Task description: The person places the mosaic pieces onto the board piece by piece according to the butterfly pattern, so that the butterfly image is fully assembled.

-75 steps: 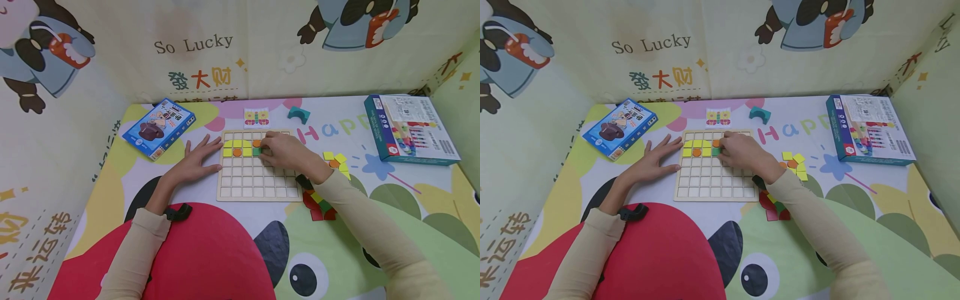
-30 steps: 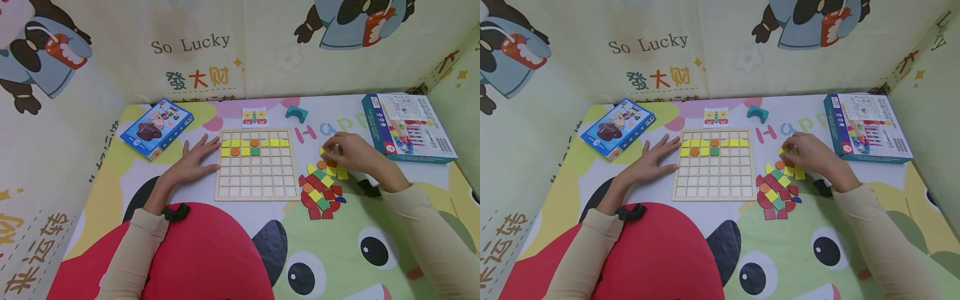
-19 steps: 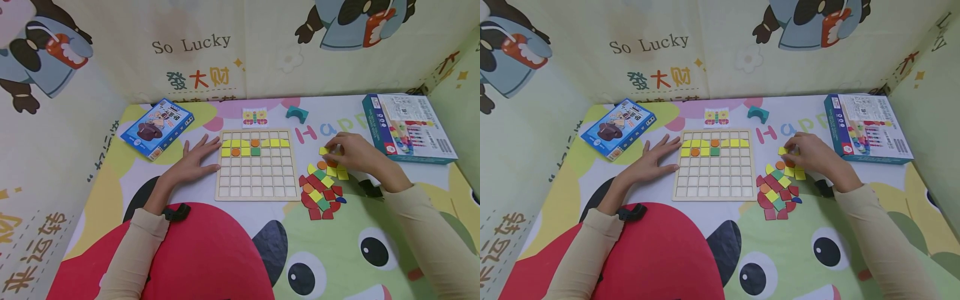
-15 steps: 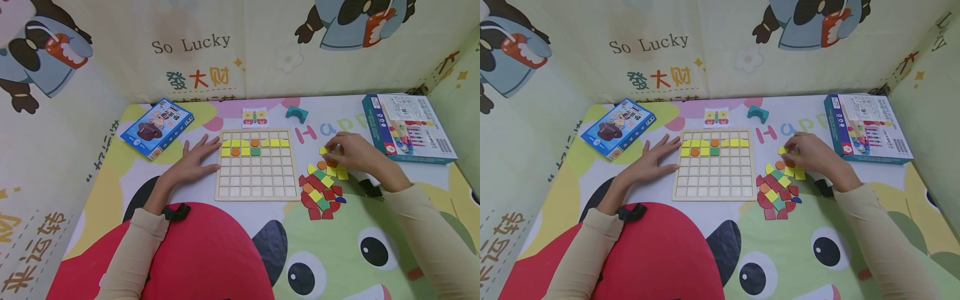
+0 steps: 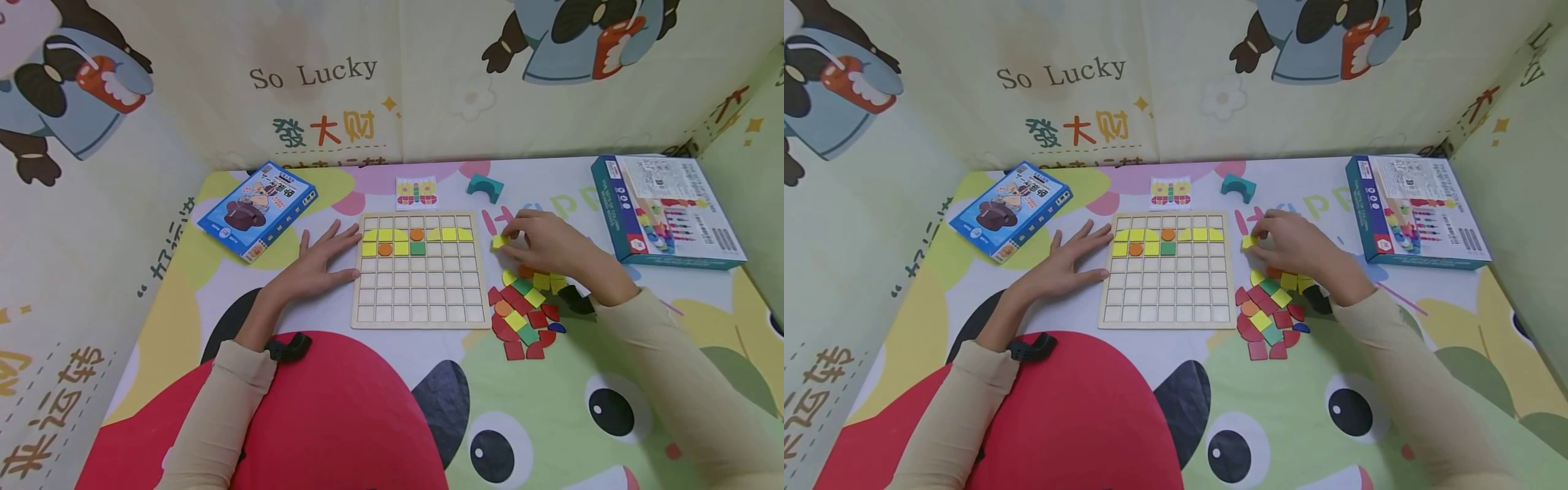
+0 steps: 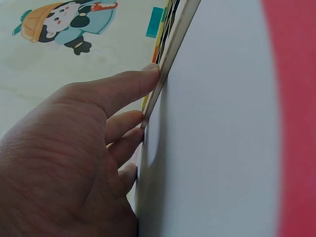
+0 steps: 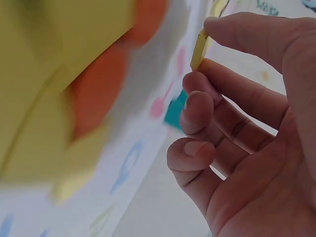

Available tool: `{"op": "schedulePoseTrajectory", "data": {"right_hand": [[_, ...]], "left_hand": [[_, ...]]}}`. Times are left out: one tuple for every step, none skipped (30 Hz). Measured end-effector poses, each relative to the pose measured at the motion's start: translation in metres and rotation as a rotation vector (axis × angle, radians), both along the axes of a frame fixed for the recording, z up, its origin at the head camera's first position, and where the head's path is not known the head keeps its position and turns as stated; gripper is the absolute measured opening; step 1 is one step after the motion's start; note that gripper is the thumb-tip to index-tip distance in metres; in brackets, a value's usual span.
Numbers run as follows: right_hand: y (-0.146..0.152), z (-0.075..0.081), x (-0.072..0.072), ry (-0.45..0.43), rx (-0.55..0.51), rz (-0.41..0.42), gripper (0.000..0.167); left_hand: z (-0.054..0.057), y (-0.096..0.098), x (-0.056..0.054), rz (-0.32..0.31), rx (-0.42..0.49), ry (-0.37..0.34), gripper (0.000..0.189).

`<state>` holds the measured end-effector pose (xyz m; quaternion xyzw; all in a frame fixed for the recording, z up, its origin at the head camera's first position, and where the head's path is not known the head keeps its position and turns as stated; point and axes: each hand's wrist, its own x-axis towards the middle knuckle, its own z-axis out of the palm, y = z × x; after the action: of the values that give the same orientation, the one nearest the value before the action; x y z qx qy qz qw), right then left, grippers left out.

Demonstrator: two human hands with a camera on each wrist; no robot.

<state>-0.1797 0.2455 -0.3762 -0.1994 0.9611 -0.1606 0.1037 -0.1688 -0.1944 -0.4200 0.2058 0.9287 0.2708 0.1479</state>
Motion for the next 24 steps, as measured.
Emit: {"op": "schedulePoseTrajectory", "data": {"right_hand": [[-0.006,0.0,-0.001,0.002,0.0,0.007,0.035],[-0.013,0.0,-0.001,0.002,0.0,0.013,0.035],[-0.02,0.001,-0.002,0.006,0.0,0.024,0.036],[-0.026,0.001,-0.003,0.008,0.001,0.034,0.036],[-0.033,0.001,-0.003,0.01,0.001,0.044,0.037],[-0.039,0.001,-0.004,0.01,-0.003,0.053,0.037],[-0.046,0.0,-0.004,0.013,-0.008,0.065,0.037],[-0.052,0.0,-0.005,0.019,-0.006,0.078,0.038],[-0.058,0.0,-0.005,0.022,-0.006,0.088,0.037],[-0.063,0.0,-0.006,0.02,-0.004,0.093,0.037],[-0.069,0.0,-0.006,0.021,-0.003,0.1,0.036],[-0.074,0.0,-0.007,0.022,-0.002,0.107,0.037],[-0.079,0.0,-0.007,0.022,0.003,0.112,0.037],[-0.084,-0.001,-0.008,0.021,0.006,0.115,0.038],[-0.088,-0.001,-0.008,0.017,0.007,0.118,0.039],[-0.092,-0.001,-0.008,0.016,0.01,0.122,0.039],[-0.095,-0.001,-0.008,0.016,0.014,0.123,0.04],[-0.098,-0.002,-0.008,0.014,0.015,0.123,0.041],[-0.1,-0.003,-0.008,0.015,0.017,0.124,0.041],[-0.101,-0.003,-0.008,0.016,0.019,0.124,0.041],[-0.102,-0.004,-0.007,0.02,0.022,0.125,0.042],[-0.103,-0.005,-0.007,0.025,0.022,0.125,0.042],[-0.104,-0.006,-0.007,0.029,0.02,0.124,0.043],[-0.104,-0.006,-0.007,0.035,0.02,0.126,0.043]], "left_hand": [[0.0,0.0,0.0,0.0,0.001,0.0,0.082],[0.0,0.0,0.0,-0.001,0.002,0.0,0.082],[0.0,0.0,0.0,0.0,0.003,-0.001,0.082],[0.0,0.0,0.0,0.0,0.004,-0.001,0.082],[0.0,0.0,0.0,0.0,0.007,-0.001,0.081],[0.0,0.001,0.0,0.0,0.008,-0.002,0.081],[0.001,0.001,0.001,0.001,0.009,-0.002,0.081],[0.001,0.001,0.001,0.001,0.008,-0.002,0.081],[0.001,0.001,0.001,0.0,0.008,-0.003,0.081],[0.001,0.001,0.0,0.0,0.007,-0.002,0.081],[0.001,0.001,0.0,-0.001,0.007,-0.002,0.081],[0.001,0.001,0.0,-0.002,0.005,-0.001,0.081],[0.001,0.001,0.0,-0.003,0.003,-0.001,0.081],[0.001,0.001,0.0,-0.003,0.003,-0.002,0.081],[0.001,0.001,0.0,-0.003,0.003,-0.002,0.081],[0.0,0.0,-0.001,-0.004,0.003,-0.002,0.081],[0.0,0.0,-0.001,-0.005,0.003,-0.002,0.081],[0.0,0.0,-0.001,-0.005,0.003,-0.003,0.081],[0.0,0.0,-0.001,-0.006,0.005,-0.002,0.081],[0.0,0.0,-0.001,-0.007,0.006,-0.002,0.081],[0.0,-0.001,-0.001,-0.009,0.006,-0.001,0.081],[0.0,-0.001,-0.001,-0.011,0.007,-0.001,0.081],[0.0,-0.001,-0.001,-0.011,0.006,0.0,0.081],[0.0,-0.001,-0.001,-0.011,0.006,0.001,0.081]]}}
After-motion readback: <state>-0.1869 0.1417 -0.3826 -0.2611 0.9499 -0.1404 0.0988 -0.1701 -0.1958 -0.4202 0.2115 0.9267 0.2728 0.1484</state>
